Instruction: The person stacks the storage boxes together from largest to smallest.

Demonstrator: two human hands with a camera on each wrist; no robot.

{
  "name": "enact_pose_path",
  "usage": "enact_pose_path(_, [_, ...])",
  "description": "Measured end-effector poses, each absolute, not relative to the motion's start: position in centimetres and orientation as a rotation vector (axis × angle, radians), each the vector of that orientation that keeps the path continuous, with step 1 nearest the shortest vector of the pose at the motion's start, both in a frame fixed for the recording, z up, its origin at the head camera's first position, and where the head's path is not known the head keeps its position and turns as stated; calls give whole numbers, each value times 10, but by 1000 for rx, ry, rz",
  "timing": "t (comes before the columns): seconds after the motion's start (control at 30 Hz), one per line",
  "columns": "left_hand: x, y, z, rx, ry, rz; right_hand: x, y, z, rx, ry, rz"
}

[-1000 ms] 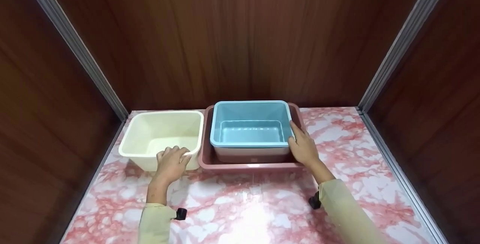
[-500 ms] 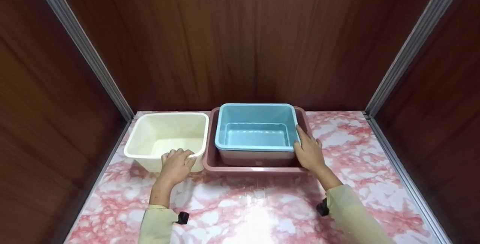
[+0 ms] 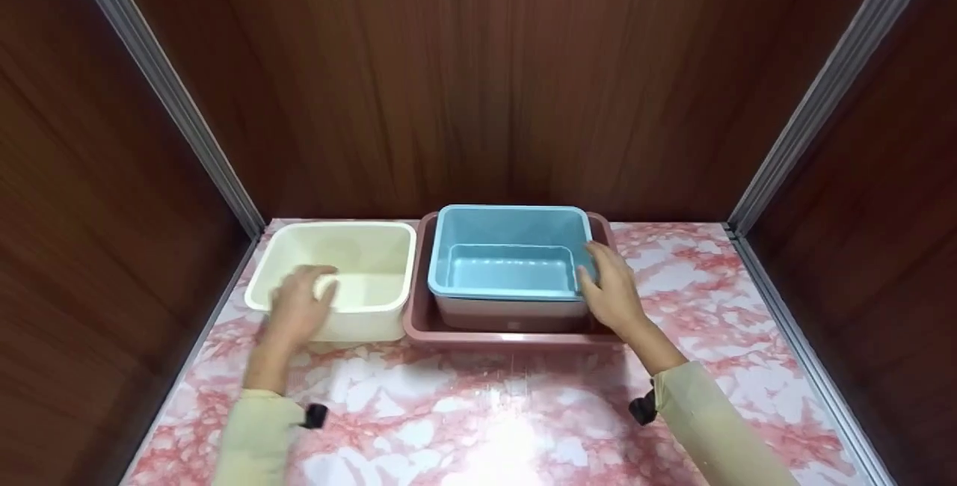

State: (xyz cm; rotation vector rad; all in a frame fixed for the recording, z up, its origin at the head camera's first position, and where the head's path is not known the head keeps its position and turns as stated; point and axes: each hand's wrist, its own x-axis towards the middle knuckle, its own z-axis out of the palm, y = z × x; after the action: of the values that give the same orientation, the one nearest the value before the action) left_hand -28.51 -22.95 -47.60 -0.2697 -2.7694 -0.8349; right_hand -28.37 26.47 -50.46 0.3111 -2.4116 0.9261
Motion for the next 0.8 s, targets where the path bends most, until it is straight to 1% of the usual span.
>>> enact_pose_path(0.1, [-293, -254, -470, -182, -2744, -773, -281, 240, -491, 424, -2300, 1001])
enact_pose_path(0.23, [-299, -278, -471, -81, -2776, -715, -272, 204, -480, 518, -2225, 1247])
enact_pose_path(0.4, [-307, -295, -478, 17, -2867, -736, -258, 166, -473, 511, -2288, 1526])
enact_pose_path(0.63, [-322, -316, -475, 77, -2910, -881, -256, 124, -458, 630, -2307, 1750])
enact_pose_path(0.8, [-330, -327, -475, 55, -2932, -1018, -262, 97, -455, 632, -2359, 1814])
